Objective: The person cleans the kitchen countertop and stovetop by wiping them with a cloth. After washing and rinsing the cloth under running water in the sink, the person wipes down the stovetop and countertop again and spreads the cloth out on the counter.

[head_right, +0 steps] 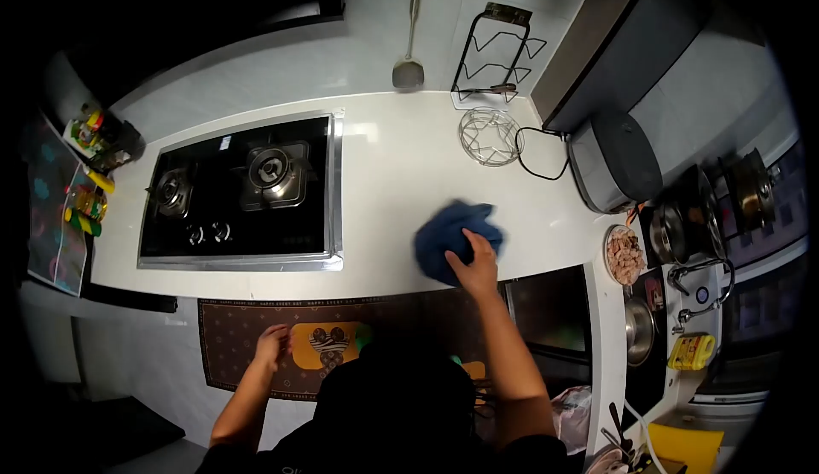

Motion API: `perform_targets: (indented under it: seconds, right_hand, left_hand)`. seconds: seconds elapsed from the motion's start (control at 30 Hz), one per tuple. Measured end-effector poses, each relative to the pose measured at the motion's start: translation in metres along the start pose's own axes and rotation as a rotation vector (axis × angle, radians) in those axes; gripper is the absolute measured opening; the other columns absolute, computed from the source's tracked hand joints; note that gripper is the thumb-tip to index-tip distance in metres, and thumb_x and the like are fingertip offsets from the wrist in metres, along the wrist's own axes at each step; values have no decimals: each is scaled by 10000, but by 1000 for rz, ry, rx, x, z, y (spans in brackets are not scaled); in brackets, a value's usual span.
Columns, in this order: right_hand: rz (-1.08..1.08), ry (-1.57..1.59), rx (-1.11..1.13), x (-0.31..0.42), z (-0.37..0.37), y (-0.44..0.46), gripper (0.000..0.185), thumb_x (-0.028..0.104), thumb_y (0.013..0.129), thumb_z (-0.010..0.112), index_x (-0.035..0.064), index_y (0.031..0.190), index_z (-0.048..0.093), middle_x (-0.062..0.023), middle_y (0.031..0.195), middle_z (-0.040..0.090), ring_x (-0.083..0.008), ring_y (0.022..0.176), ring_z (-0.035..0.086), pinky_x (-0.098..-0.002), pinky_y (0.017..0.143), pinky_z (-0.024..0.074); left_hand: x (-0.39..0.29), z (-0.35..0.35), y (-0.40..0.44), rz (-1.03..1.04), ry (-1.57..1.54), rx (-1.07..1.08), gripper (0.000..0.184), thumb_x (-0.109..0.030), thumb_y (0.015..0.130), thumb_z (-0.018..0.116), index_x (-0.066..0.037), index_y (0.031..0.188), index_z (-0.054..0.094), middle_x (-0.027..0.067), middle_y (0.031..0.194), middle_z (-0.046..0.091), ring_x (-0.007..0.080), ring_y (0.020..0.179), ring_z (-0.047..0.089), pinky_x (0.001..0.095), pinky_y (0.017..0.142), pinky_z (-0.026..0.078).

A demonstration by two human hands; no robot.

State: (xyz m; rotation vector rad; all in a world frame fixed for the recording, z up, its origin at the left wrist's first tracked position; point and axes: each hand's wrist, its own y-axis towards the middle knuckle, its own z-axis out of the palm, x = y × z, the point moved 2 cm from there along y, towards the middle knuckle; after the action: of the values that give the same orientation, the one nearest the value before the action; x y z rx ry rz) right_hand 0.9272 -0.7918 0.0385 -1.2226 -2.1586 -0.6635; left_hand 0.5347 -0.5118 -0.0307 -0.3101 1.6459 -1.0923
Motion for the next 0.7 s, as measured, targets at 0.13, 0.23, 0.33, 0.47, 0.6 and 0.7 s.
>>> perform_targets:
  seconds: [0.13,0.23,0.33,0.47,0.6,0.7]
  right_hand:
    - [301,-412,77,3,72,4,856,603,674,688,199,1377,411,-229,1453,240,-430,1338,204,-592,1043,231]
    - [116,-505,-19,20,115,15,911,618,652,684,81,1345,439,-253,1449,225,-437,1343,181,-570,1070,190]
    - [-74,-276,57,64,158,12,746,452,612,750,117,1248,548,-249,1342,362,-439,1258,317,-533,1028,294]
    - [-370,-56,107,80,186,-14,559,317,610,728,163,1139,633,-171,1297,464,-354,1245,374,-542,1015,291]
    - [-362,-34,-119,-24,117,-8,516,292,578,742,151,1069,663,-144,1277,489,-339,1203,428,-514,1012,315]
    - [-159,-275,-129,-108,19,21,384,249,622,711,101,972,656,-144,1096,574,-320,1017,527,-468,879,419]
  left_hand:
    - [3,-44,8,-55,-190,-51,205,-124,904,512,-46,1092,541,57,807,612,158,637,585,277,516,478]
    - [0,-48,6,-94,-177,-57,209,-136,905,526,-79,1105,548,60,836,615,173,684,595,292,562,492]
    - [31,-63,32,-137,-166,-85,226,-171,892,557,-107,1109,558,49,895,612,186,779,597,330,648,494]
    - [33,-47,50,-301,-68,-44,270,-229,866,591,-123,1113,562,36,930,596,202,872,584,371,739,467]
    - [32,-27,67,-130,82,21,300,-226,845,603,-75,1102,564,60,969,614,226,870,590,390,735,469]
    - [60,-58,92,-134,261,-28,271,-222,855,584,-68,1079,578,89,982,622,239,863,600,394,682,488]
